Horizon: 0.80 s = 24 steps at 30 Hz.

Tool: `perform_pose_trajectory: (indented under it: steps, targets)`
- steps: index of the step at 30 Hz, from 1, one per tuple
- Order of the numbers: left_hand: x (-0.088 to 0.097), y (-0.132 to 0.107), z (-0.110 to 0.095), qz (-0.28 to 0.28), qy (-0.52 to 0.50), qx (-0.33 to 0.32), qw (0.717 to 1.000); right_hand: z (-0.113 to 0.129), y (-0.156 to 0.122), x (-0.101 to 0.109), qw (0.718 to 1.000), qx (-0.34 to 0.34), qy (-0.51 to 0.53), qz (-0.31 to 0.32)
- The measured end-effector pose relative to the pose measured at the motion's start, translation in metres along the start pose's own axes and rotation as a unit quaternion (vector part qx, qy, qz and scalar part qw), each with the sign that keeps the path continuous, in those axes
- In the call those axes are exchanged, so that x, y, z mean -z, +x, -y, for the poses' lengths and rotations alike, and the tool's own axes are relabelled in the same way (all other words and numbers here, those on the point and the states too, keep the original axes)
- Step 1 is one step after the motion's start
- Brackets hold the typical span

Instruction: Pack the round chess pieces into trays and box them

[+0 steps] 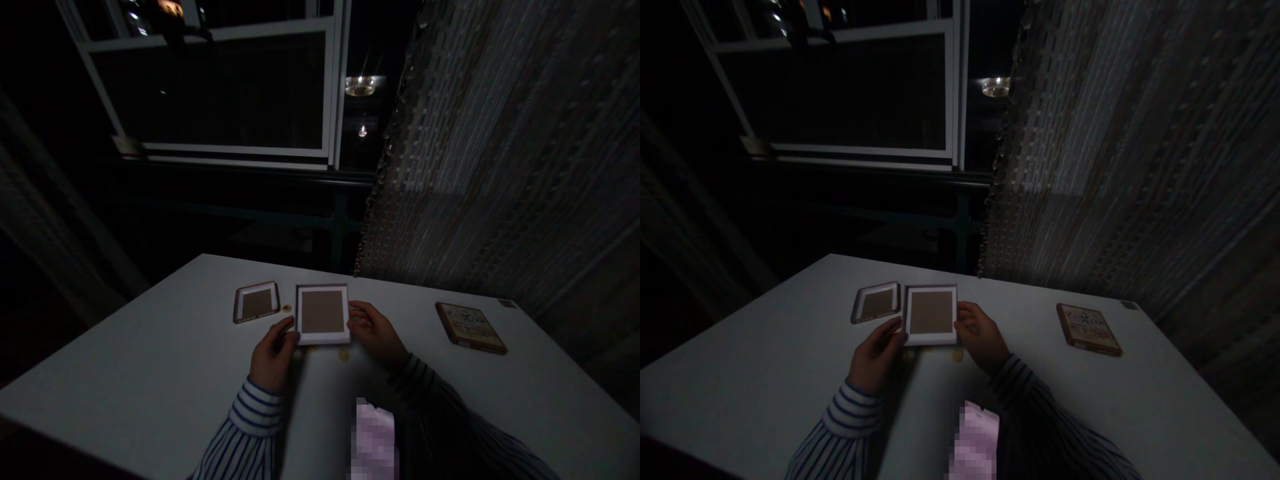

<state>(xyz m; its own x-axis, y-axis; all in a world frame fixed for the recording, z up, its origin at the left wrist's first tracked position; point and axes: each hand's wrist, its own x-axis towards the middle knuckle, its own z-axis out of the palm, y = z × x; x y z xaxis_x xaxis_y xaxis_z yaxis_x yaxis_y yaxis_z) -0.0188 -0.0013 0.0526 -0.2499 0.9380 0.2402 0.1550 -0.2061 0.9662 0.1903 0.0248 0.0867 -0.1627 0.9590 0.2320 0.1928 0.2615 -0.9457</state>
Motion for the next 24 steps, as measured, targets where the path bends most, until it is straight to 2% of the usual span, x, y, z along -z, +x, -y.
perform_pose_trajectory:
  steps: [6,12,19,24]
  targets:
    - [-0.011,-0.001,-0.004,-0.003,0.023,-0.011,1.000,-0.007,-0.002,0.011,1.000,0.001,0.007,-0.008]
    - [-0.014,-0.001,-0.008,0.021,0.033,-0.007,0.999,-0.007,-0.006,0.016,1.000,-0.007,0.010,-0.023]
    - [-0.025,-0.001,-0.006,0.050,0.060,0.000,0.997,-0.013,-0.011,0.029,1.000,-0.010,0.025,-0.009]
    - [-0.027,0.001,-0.006,0.041,0.103,0.009,0.994,-0.012,-0.010,0.030,0.999,-0.012,0.034,-0.024]
